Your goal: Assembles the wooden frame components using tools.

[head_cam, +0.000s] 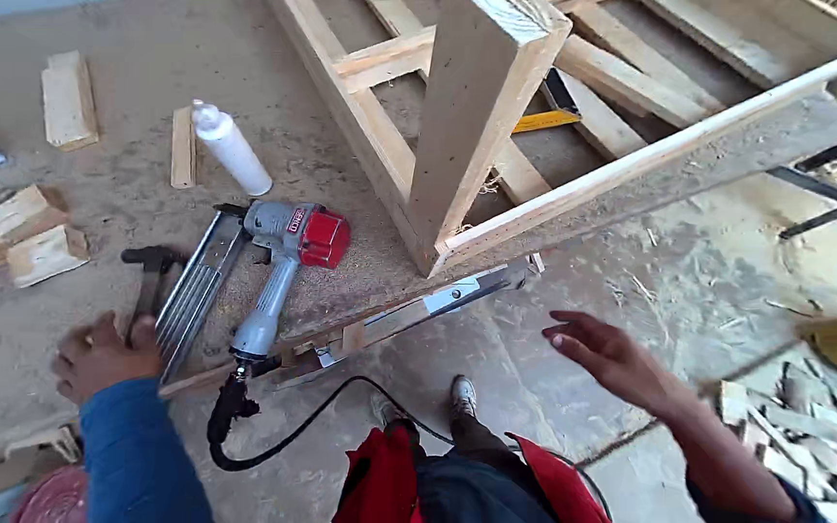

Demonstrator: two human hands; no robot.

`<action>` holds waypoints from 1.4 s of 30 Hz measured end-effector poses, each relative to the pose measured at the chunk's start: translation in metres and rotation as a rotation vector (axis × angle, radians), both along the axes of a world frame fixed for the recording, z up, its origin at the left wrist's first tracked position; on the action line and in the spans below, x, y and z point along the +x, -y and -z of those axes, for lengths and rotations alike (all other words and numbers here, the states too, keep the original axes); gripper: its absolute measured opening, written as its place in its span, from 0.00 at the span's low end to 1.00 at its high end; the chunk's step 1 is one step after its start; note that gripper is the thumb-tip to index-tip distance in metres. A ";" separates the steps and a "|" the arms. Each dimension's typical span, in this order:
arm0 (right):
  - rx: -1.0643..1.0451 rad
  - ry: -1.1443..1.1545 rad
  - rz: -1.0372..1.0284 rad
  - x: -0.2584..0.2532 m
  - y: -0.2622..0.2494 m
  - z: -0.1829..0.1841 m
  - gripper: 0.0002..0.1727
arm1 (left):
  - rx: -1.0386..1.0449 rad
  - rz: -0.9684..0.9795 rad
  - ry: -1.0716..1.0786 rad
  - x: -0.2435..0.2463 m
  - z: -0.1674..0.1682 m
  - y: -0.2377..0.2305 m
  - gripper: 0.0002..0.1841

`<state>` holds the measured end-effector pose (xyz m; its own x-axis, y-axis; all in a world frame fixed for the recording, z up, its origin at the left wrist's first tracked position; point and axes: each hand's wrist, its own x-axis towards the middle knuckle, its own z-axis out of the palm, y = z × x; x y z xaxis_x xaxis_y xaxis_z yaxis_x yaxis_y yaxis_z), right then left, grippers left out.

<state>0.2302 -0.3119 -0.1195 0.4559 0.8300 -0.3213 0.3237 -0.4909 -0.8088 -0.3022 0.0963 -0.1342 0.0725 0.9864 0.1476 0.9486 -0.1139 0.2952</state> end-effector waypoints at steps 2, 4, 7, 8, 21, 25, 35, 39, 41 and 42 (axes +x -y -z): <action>0.073 0.105 -0.043 0.016 -0.013 -0.012 0.25 | -0.057 0.031 -0.041 -0.050 0.030 -0.029 0.35; 0.147 0.213 -0.074 0.035 -0.038 -0.027 0.23 | -0.167 0.157 -0.002 -0.063 0.032 -0.047 0.33; 0.202 0.655 -0.186 0.064 -0.090 -0.036 0.29 | -0.428 0.066 0.199 -0.066 0.014 -0.042 0.27; 0.186 0.779 -0.232 0.074 -0.110 -0.040 0.35 | -0.475 -0.007 0.254 -0.058 0.008 -0.039 0.25; 0.015 0.996 -0.708 0.127 -0.207 -0.029 0.34 | -0.027 0.268 0.388 0.041 -0.065 0.164 0.24; 0.003 0.996 -0.727 0.127 -0.210 -0.028 0.32 | 0.155 0.774 0.069 0.147 -0.063 0.223 0.24; 0.096 0.992 -0.724 0.130 -0.206 -0.024 0.31 | 0.039 0.965 -0.598 0.278 -0.089 0.173 0.27; 0.090 0.989 -0.723 0.130 -0.210 -0.024 0.29 | 0.216 1.331 -0.361 0.292 -0.085 0.213 0.27; 0.084 0.986 -0.717 0.130 -0.210 -0.025 0.30 | 0.205 1.373 -0.347 0.285 -0.081 0.197 0.24; 0.092 0.990 -0.715 0.131 -0.210 -0.025 0.31 | 0.148 1.251 -0.416 0.279 -0.083 0.182 0.23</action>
